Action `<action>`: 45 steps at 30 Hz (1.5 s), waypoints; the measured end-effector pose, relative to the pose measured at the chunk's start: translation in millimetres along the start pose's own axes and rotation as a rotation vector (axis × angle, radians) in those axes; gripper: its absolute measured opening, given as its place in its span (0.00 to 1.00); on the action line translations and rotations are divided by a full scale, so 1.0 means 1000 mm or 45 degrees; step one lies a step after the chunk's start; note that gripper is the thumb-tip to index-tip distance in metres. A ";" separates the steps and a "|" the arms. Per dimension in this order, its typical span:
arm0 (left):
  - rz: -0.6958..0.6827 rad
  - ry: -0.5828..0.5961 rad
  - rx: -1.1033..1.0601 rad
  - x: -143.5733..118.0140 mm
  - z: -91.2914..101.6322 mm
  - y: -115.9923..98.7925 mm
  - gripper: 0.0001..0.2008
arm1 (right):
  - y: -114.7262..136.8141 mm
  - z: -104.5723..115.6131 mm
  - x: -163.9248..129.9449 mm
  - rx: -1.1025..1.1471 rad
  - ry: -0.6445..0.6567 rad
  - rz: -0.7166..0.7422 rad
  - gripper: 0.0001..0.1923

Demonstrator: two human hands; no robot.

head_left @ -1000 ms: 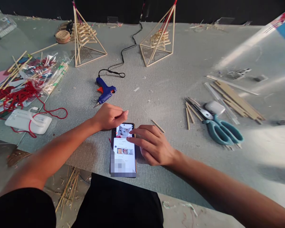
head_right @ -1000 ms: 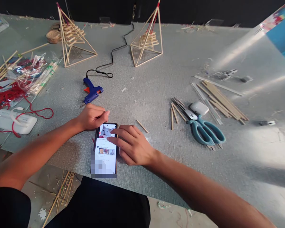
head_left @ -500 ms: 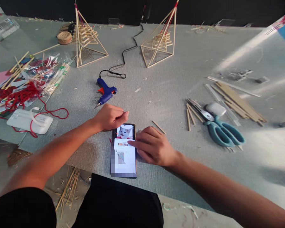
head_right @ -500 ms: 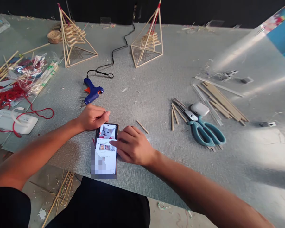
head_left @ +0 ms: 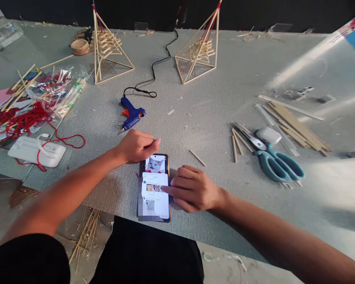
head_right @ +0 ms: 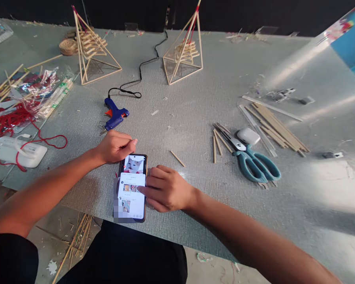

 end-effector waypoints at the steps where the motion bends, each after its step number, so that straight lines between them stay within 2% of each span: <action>1: 0.002 0.004 -0.004 0.000 0.000 0.000 0.26 | 0.002 0.001 0.001 0.012 -0.006 0.025 0.18; 5: 0.012 0.030 -0.017 -0.001 -0.001 0.001 0.26 | 0.011 0.002 0.001 0.059 0.009 0.176 0.20; 9: 0.032 0.053 -0.019 -0.001 -0.002 0.002 0.27 | 0.017 -0.004 -0.002 -0.016 0.104 0.247 0.20; 17: 0.043 0.068 -0.016 -0.001 -0.002 0.001 0.27 | 0.013 -0.015 -0.007 -0.081 0.297 0.135 0.23; 29: 0.002 0.011 -0.012 0.000 0.000 0.000 0.26 | 0.010 -0.018 -0.008 -0.028 0.308 0.061 0.24; 33: 0.013 0.022 -0.017 0.000 -0.001 0.000 0.27 | 0.008 -0.013 -0.005 -0.005 0.241 0.048 0.23; 37: 0.036 0.064 -0.019 0.002 -0.001 0.000 0.28 | -0.007 -0.004 -0.004 0.077 0.046 -0.184 0.21; 39: 0.053 0.129 -0.021 0.002 -0.002 0.000 0.28 | -0.014 -0.002 -0.006 0.127 0.006 -0.281 0.20; 42: 0.048 0.206 -0.016 0.003 -0.004 -0.001 0.27 | -0.010 -0.006 -0.007 0.158 0.072 -0.163 0.21; 45: 0.035 0.187 -0.013 0.003 -0.004 -0.001 0.27 | -0.003 -0.009 -0.006 0.144 0.127 -0.016 0.23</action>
Point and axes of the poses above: each hand's wrist, its own x-axis towards the middle knuckle, its own z-axis out of the back of the hand, y = z × x, the point moved 5 cm from there along x, towards the middle knuckle, and after that the axes turned 10 degrees about x, right-handed, at the moved point
